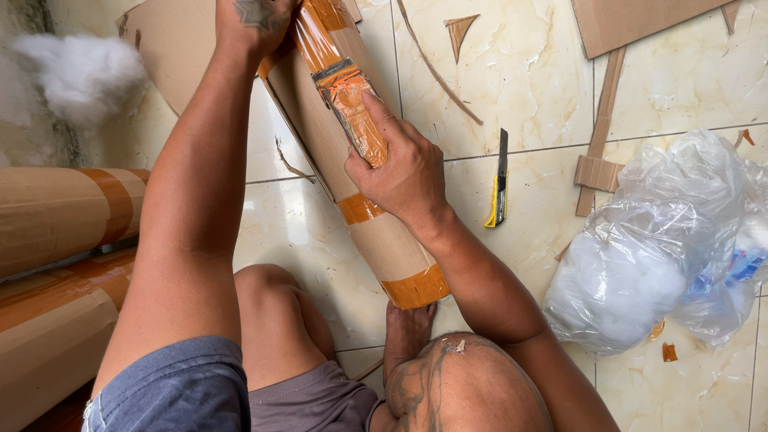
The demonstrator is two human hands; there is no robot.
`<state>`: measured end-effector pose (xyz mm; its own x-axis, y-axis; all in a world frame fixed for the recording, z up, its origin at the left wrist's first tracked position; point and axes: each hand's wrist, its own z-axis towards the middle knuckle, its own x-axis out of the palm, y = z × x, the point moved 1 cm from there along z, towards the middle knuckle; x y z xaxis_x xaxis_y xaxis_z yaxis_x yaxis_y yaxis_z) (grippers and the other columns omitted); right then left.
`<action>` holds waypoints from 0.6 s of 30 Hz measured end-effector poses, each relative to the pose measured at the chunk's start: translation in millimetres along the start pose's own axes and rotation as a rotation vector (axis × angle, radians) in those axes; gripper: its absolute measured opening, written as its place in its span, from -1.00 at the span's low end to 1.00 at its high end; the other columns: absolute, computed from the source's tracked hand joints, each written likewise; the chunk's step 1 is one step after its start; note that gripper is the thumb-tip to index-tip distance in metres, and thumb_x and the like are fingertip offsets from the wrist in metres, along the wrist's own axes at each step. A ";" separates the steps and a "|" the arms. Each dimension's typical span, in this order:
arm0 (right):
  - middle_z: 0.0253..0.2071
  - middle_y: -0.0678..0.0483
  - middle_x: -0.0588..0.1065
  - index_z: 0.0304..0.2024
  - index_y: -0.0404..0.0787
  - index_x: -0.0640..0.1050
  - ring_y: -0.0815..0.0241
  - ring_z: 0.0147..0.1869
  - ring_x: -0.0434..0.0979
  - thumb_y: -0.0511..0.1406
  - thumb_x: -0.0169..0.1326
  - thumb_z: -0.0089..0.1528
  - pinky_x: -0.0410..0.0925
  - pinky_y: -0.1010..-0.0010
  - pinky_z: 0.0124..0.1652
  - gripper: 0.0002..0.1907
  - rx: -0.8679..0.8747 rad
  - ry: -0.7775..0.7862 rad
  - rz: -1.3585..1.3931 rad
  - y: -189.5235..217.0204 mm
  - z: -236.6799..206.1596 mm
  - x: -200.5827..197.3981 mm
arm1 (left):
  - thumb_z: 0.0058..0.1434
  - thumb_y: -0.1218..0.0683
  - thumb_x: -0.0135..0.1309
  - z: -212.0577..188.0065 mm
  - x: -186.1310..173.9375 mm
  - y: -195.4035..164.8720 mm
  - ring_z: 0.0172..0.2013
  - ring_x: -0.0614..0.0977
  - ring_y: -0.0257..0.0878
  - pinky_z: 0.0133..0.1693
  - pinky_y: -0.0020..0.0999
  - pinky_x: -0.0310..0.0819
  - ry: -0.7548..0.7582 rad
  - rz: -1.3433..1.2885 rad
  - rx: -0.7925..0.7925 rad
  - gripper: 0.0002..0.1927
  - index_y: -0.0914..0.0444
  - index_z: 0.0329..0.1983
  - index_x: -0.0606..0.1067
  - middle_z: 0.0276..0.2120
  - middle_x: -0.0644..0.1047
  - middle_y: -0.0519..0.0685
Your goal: The person sits on the floor and wraps a cylindrical cardboard tube with orange packing tape using a handheld tape dispenser. They rotate the tube and apply multiple layers of tape along its length, smoothing the tape with their hands.
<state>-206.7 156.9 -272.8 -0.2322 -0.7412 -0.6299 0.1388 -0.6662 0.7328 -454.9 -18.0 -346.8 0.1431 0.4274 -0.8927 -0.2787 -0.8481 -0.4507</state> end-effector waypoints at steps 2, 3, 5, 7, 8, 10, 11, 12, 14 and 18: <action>-0.07 -0.15 0.61 0.38 -0.18 0.37 -0.09 -0.05 0.69 -0.26 0.24 0.15 0.53 0.19 -0.04 -0.26 -0.008 0.011 -0.002 1.4 -0.1 -0.1 | 0.47 -0.10 0.11 -8.3 1.2 -1.5 -0.50 0.65 -0.16 -0.39 -0.28 0.55 -0.097 -0.082 0.012 -0.65 0.27 -0.23 0.64 -0.45 0.64 0.06; -0.09 -0.15 0.61 0.38 -0.17 0.37 -0.09 -0.07 0.69 -0.25 0.24 0.14 0.53 0.18 -0.06 -0.26 0.012 0.026 -0.019 1.9 -0.1 -0.1 | 0.42 -0.08 0.20 -11.0 0.8 -2.2 -0.49 0.65 -0.16 -0.39 -0.28 0.55 -0.179 -0.108 0.050 -0.67 0.30 -0.23 0.64 -0.43 0.65 0.08; -0.14 -0.16 0.60 0.36 -0.15 0.39 -0.09 -0.12 0.69 -0.25 0.24 0.12 0.53 0.16 -0.10 -0.26 0.053 0.056 -0.055 3.0 -0.5 -0.1 | 0.33 -0.07 0.33 -15.7 1.7 -2.9 -0.46 0.64 -0.16 -0.38 -0.27 0.54 -0.270 -0.196 0.030 -0.65 0.34 -0.26 0.63 -0.41 0.66 0.10; -0.12 -0.15 0.61 0.36 -0.14 0.40 -0.10 -0.10 0.68 -0.24 0.24 0.13 0.53 0.16 -0.09 -0.27 0.037 0.046 -0.062 4.2 -1.1 -0.7 | 0.28 -0.10 0.42 -20.4 3.0 -2.0 -0.43 0.61 -0.17 -0.37 -0.26 0.52 -0.282 -0.325 -0.089 -0.57 0.38 -0.33 0.60 -0.41 0.65 0.10; -0.11 -0.15 0.61 0.36 -0.14 0.40 -0.11 -0.10 0.68 -0.24 0.24 0.14 0.53 0.16 -0.08 -0.28 0.024 0.039 -0.067 4.5 -1.0 -1.0 | 0.32 -0.06 0.36 -22.2 2.5 -1.6 -0.39 0.65 -0.22 -0.32 -0.29 0.57 -0.257 -0.445 -0.055 -0.65 0.35 -0.26 0.61 -0.35 0.67 0.05; -0.11 -0.15 0.61 0.36 -0.13 0.41 -0.11 -0.10 0.68 -0.24 0.25 0.14 0.53 0.16 -0.09 -0.28 0.037 0.038 -0.057 4.8 -1.1 -0.7 | 0.41 0.01 0.23 -27.6 -1.8 1.3 -0.31 0.71 -0.31 -0.22 -0.36 0.66 -0.203 -0.682 0.013 -0.77 0.29 -0.13 0.64 -0.24 0.71 -0.05; -0.11 -0.15 0.61 0.35 -0.13 0.41 -0.10 -0.10 0.69 -0.24 0.25 0.14 0.53 0.16 -0.09 -0.29 0.046 0.039 -0.053 4.8 -1.0 -0.5 | 0.44 0.02 0.18 -28.7 -7.1 4.0 -0.26 0.69 -0.29 -0.16 -0.33 0.65 -0.133 -0.728 0.064 -0.77 0.31 -0.08 0.62 -0.19 0.70 -0.04; -0.10 -0.14 0.62 0.36 -0.13 0.41 -0.10 -0.08 0.69 -0.24 0.25 0.15 0.53 0.16 -0.07 -0.30 0.042 0.039 -0.048 5.0 -1.4 -0.3 | 0.48 0.04 0.12 -29.5 -13.9 7.5 -0.22 0.67 -0.28 -0.10 -0.30 0.63 -0.062 -0.775 0.111 -0.76 0.32 -0.02 0.61 -0.14 0.70 -0.03; -0.07 -0.13 0.62 0.36 -0.14 0.40 -0.09 -0.05 0.69 -0.25 0.25 0.18 0.53 0.17 -0.05 -0.31 0.024 0.035 -0.032 5.4 -0.8 1.1 | 0.50 0.01 0.08 -27.8 -24.9 12.4 -0.22 0.62 -0.27 -0.13 -0.25 0.57 0.079 -0.690 0.001 -0.75 0.30 0.01 0.59 -0.14 0.67 -0.03; -0.03 -0.16 0.61 0.35 -0.17 0.40 -0.10 -0.03 0.68 -0.26 0.25 0.15 0.53 0.17 -0.04 -0.30 0.023 0.043 -0.025 6.8 -0.5 2.4 | 0.44 0.01 0.03 -8.3 -43.4 0.9 -0.31 0.57 -0.18 -0.29 -0.14 0.47 0.293 -0.218 -0.175 -0.76 0.24 -0.02 0.56 -0.24 0.61 0.04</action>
<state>-205.8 150.5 -269.5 -0.1932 -0.7277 -0.6582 0.1116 -0.6828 0.7221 -453.4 -39.9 -308.5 0.4528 0.5170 -0.7264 -0.0498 -0.7988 -0.5995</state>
